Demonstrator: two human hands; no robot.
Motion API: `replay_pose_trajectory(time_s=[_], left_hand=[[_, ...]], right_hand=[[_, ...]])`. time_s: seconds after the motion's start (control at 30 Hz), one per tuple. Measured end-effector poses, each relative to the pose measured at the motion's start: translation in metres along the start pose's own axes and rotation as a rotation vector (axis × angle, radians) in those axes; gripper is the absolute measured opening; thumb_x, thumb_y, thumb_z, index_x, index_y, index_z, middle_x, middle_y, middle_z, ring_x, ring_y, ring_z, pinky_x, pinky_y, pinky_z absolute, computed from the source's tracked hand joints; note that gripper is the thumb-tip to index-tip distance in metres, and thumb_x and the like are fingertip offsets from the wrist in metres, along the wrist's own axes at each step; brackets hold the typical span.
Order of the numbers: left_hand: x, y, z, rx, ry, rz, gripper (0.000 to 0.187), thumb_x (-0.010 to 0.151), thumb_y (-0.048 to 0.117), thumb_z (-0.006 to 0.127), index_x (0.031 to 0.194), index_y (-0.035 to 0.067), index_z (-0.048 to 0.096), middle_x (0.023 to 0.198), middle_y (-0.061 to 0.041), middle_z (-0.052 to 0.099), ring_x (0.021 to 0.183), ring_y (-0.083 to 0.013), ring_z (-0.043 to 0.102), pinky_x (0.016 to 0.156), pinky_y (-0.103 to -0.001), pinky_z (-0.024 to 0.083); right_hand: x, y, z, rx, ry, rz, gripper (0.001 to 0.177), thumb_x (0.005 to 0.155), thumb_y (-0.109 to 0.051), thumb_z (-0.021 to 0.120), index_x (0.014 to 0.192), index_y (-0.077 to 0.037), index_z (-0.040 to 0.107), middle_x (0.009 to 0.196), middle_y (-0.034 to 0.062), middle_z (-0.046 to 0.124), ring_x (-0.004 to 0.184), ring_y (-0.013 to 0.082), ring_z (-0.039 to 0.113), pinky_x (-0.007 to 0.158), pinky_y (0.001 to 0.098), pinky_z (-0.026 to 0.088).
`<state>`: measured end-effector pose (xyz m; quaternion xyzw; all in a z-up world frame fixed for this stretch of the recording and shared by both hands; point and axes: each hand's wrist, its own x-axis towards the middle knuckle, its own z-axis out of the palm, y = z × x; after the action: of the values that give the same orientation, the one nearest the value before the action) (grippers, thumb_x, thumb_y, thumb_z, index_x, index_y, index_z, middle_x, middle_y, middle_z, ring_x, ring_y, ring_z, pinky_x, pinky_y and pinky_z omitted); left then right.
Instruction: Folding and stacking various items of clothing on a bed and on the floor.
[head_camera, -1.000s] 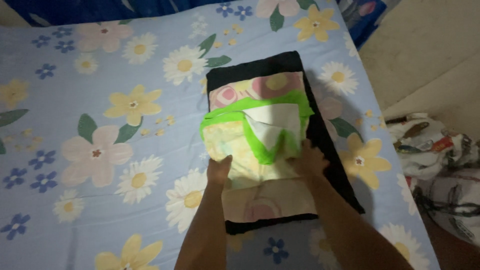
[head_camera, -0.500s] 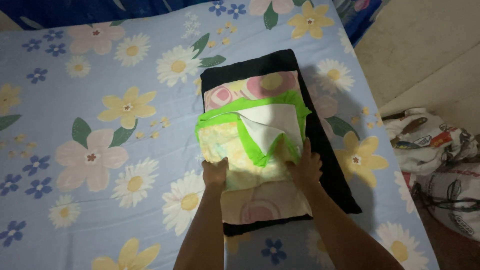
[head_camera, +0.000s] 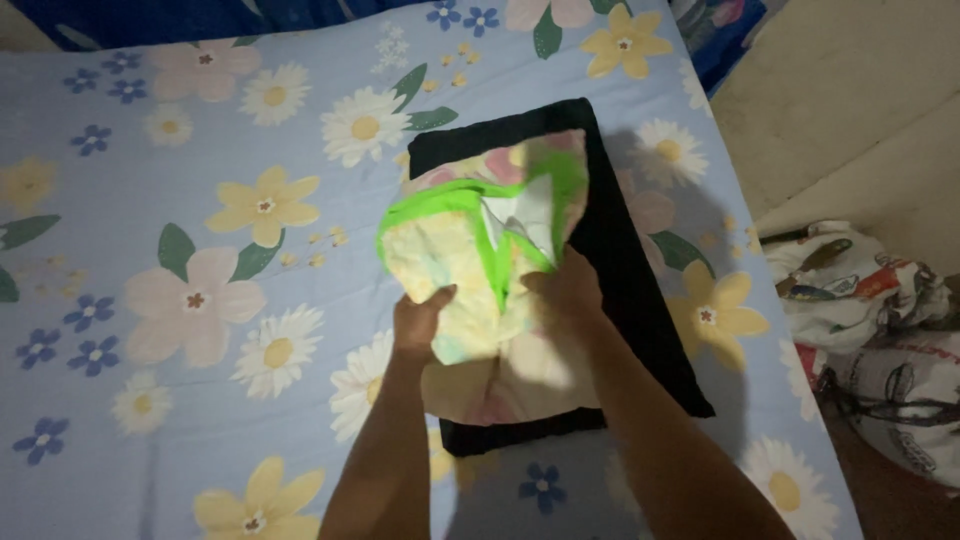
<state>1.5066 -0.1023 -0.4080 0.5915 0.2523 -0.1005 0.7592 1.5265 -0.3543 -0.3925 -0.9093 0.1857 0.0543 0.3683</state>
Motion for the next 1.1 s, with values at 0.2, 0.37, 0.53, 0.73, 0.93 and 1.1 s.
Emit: replay_pose_trajectory(time_s=[0.2,0.37,0.53,0.73,0.93,1.1], left_hand=[[-0.039,0.024,-0.050,-0.080,0.146,0.074,0.052,0.082,0.013,0.081,0.128,-0.004,0.064,0.114,-0.016,0.072,0.099,-0.0281,0.068,0.085,-0.042,0.055],[-0.069,0.019,-0.095,-0.284,0.189,0.085,0.056,0.076,0.015,0.080,0.127,-0.002,0.065,0.114,-0.015,0.072,0.098,-0.0293,0.069,0.084,-0.046,0.058],[-0.087,0.014,-0.140,-0.090,0.265,-0.039,0.061,0.075,0.022,0.082,0.128,-0.003,0.066,0.115,-0.015,0.073,0.099,-0.0292,0.067,0.088,-0.049,0.054],[-0.093,0.009,-0.184,0.121,0.280,-0.036,0.062,0.070,0.025,0.084,0.122,-0.006,0.070,0.118,-0.022,0.074,0.103,-0.0342,0.069,0.089,-0.050,0.055],[-0.113,0.026,-0.261,0.232,0.354,0.074,0.058,0.071,0.030,0.086,0.115,-0.006,0.076,0.111,-0.019,0.078,0.101,-0.0304,0.072,0.091,-0.045,0.056],[-0.214,0.090,-0.337,0.042,0.401,0.122,0.052,0.073,0.023,0.084,0.117,-0.001,0.072,0.111,-0.016,0.075,0.095,-0.0260,0.071,0.082,-0.045,0.058]], right_hand=[[-0.054,-0.092,-0.007,0.098,-0.039,-0.213,0.073,0.071,-0.025,0.085,0.138,-0.011,0.058,0.114,0.0168,0.075,0.102,0.0316,0.073,0.088,0.0422,0.056],[-0.083,-0.103,0.028,0.195,-0.073,-0.440,0.066,0.074,-0.016,0.083,0.136,-0.011,0.063,0.118,0.0162,0.074,0.104,0.0307,0.073,0.089,0.0409,0.056],[-0.099,-0.095,0.057,0.223,-0.216,-0.402,0.058,0.075,-0.014,0.083,0.130,-0.010,0.067,0.108,0.0137,0.078,0.094,0.0241,0.075,0.081,0.0390,0.058],[-0.108,-0.085,0.087,0.289,-0.319,-0.234,0.052,0.069,-0.014,0.085,0.118,-0.006,0.070,0.098,0.0131,0.079,0.083,0.0246,0.074,0.076,0.0381,0.058],[-0.114,-0.113,0.117,0.347,-0.450,-0.143,0.041,0.074,-0.017,0.086,0.109,-0.002,0.072,0.089,0.0121,0.072,0.074,0.0258,0.068,0.068,0.0433,0.058],[-0.166,-0.183,0.154,0.620,-0.876,0.065,0.032,0.085,-0.024,0.078,0.110,-0.006,0.069,0.077,0.0066,0.058,0.061,0.0271,0.056,0.056,0.0555,0.057]])
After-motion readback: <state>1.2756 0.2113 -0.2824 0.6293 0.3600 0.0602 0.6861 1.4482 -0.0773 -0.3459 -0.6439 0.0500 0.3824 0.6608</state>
